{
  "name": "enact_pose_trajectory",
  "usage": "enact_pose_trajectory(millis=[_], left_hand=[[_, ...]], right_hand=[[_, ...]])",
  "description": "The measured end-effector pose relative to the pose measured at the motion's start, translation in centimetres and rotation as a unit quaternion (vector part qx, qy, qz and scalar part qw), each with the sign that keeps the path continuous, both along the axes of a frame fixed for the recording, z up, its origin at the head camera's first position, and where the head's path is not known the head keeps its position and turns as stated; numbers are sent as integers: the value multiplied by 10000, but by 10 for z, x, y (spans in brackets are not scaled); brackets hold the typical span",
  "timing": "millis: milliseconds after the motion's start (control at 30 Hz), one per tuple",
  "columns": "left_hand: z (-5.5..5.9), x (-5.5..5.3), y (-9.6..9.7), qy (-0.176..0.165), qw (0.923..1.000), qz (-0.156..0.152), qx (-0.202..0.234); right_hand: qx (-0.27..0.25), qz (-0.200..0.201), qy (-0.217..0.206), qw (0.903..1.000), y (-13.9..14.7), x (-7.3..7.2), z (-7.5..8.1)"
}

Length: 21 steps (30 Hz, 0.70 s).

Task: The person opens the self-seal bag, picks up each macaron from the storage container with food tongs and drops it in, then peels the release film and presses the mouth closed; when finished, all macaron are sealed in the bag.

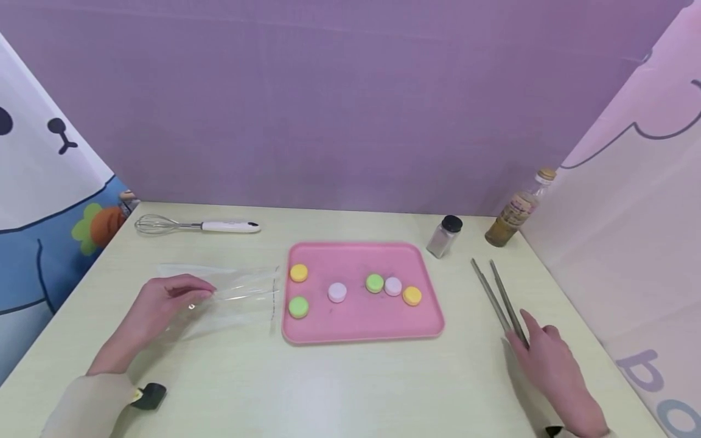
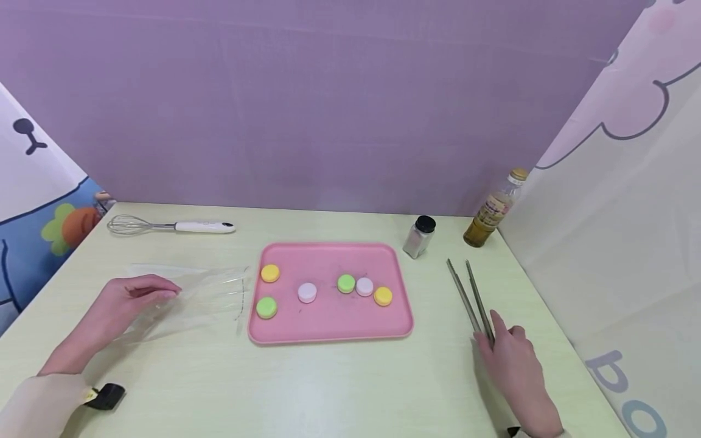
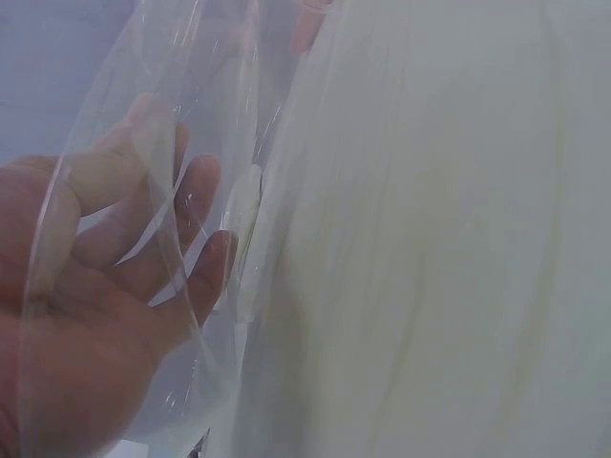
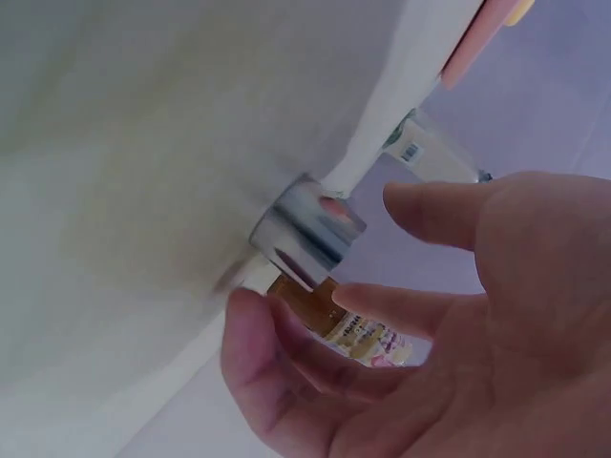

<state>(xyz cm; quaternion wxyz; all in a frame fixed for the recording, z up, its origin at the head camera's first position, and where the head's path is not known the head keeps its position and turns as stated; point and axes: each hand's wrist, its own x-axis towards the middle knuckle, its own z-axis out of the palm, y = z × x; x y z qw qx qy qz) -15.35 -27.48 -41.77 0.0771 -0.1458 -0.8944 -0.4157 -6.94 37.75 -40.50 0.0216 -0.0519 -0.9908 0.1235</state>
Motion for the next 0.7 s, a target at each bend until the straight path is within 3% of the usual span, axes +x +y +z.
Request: enact_pose_trajectory(millis=[367, 700], left_hand=[[-2, 0, -1, 62, 10000, 12, -26], [-1, 1, -1, -18, 10000, 62, -30]], right_hand=[[51, 267, -28, 9996, 1, -14, -4], [-56, 274, -225, 9994, 0, -16, -1]])
